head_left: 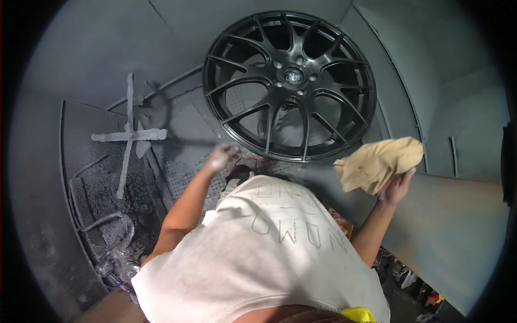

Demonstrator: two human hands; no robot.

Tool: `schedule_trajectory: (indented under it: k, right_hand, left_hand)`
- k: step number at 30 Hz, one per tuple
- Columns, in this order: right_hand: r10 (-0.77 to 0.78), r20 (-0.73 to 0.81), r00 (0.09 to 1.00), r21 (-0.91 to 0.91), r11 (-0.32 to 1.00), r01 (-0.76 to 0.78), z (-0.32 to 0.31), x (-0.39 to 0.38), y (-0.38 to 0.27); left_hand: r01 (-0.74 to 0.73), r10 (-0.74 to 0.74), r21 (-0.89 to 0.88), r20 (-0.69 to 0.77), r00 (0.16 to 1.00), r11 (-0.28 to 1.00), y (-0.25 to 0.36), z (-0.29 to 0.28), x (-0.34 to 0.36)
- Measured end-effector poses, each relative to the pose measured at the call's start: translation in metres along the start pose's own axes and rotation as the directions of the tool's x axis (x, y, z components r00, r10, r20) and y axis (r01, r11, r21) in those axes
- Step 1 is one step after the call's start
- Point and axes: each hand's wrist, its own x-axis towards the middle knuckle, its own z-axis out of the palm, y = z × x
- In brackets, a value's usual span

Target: The person wipes a black car wheel with a cloth and then uses a spray gun to apply black paint to the wheel's surface. The person handles the wheel and the spray gun while working in a cluttered workshop environment.

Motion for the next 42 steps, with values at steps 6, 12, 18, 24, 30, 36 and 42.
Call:
schedule_trajectory:
  k: [6, 12, 18, 24, 30, 36, 42]
  right_hand:
    - [-0.249, 0.025, 0.968, -0.518, 0.825, 0.225, 0.137, 0.087, 0.027]
    - [0.016, 0.730, 0.683, -0.664, -0.219, 0.715, 0.213, 0.200, 0.127]
    - [0.347, 0.686, 0.639, -0.507, -0.402, 0.763, 0.182, 0.209, 0.189]
    - [0.400, 0.360, 0.843, -0.632, -0.560, 0.536, 0.193, 0.169, 0.180]
    - [0.397, 0.223, 0.890, -0.622, -0.645, 0.443, 0.210, 0.151, 0.183]
    - [0.430, 0.155, 0.889, -0.646, -0.637, 0.420, 0.219, 0.146, 0.174]
    - [0.476, 0.130, 0.870, -0.606, -0.656, 0.450, 0.215, 0.153, 0.179]
  left_hand:
    - [-0.470, 0.393, -0.051, -0.475, 0.788, 0.881, 0.075, -0.080, 0.029]
    - [-0.655, 0.714, 0.299, -0.401, 0.573, 0.694, 0.218, -0.106, 0.069]
    - [-0.598, 0.711, 0.397, -0.271, 0.649, 0.696, 0.262, -0.108, 0.125]
    - [-0.547, 0.494, -0.117, -0.307, 0.814, 0.829, 0.236, -0.094, 0.109]
    - [-0.644, 0.490, -0.252, -0.471, 0.734, 0.722, 0.187, -0.050, 0.051]
    - [-0.516, 0.512, -0.210, -0.080, 0.855, 0.830, 0.103, 0.012, -0.060]
    - [-0.355, 0.365, -0.096, 0.353, 0.861, 0.930, 0.093, -0.007, -0.075]
